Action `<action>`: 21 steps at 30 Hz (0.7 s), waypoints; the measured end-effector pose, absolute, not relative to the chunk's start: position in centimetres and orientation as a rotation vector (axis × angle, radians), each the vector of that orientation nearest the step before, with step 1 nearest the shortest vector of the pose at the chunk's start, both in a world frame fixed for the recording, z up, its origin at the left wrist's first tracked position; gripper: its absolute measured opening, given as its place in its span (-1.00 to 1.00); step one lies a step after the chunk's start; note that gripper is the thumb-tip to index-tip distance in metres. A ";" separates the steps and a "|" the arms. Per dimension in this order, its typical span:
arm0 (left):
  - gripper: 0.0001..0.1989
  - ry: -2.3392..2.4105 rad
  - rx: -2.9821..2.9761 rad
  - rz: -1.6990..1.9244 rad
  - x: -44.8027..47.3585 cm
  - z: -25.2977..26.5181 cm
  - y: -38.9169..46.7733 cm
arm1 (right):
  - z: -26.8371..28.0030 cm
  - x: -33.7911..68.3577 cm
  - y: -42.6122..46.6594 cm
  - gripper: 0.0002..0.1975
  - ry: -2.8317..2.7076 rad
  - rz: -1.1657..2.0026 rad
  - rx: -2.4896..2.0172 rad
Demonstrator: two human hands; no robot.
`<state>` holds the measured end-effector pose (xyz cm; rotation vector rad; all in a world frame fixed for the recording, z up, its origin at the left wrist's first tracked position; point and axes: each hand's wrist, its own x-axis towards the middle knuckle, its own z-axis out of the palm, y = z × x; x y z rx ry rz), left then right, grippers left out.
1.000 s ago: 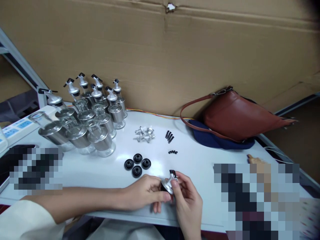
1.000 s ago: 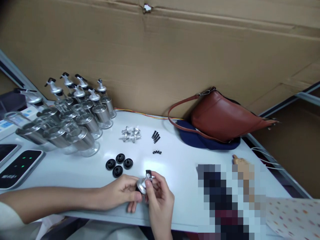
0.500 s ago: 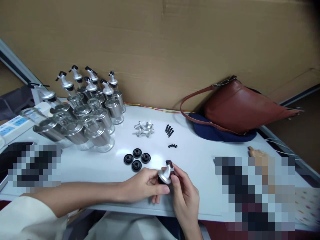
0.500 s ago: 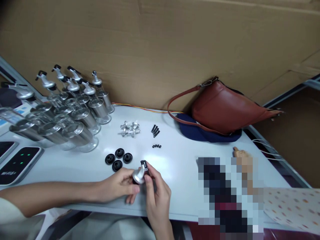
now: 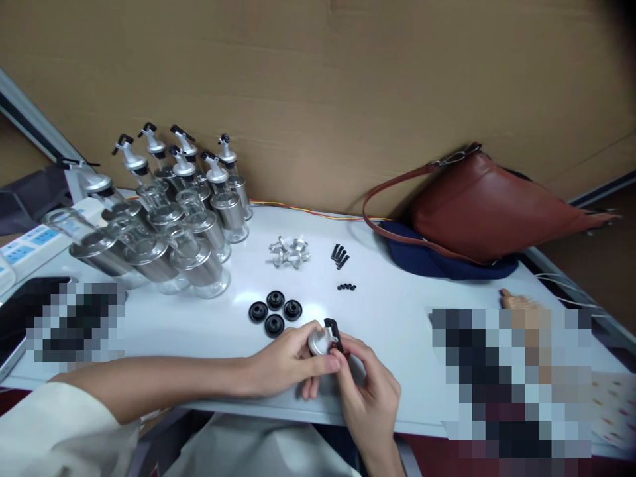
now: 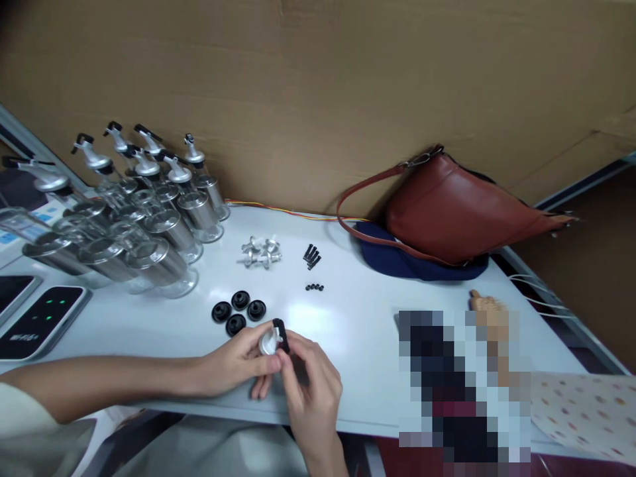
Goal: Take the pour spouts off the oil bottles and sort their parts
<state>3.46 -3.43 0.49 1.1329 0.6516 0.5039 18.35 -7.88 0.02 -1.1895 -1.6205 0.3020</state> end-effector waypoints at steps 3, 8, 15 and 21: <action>-0.56 0.641 1.157 0.442 3.3 0.7 -3.3 | -0.1 18.4 -8.0 -0.95 -1.578 0.347 -1.221; -0.48 0.661 1.251 0.384 3.3 0.8 -3.3 | -0.6 18.6 -7.9 -0.60 -1.625 0.538 -1.228; -0.46 0.615 1.326 0.433 3.2 0.7 -3.4 | -0.2 18.8 -7.2 -0.67 -1.750 0.735 -1.128; -0.43 0.626 1.437 0.389 3.1 0.3 -3.4 | -0.5 18.7 -7.2 -0.71 -1.828 0.542 -1.230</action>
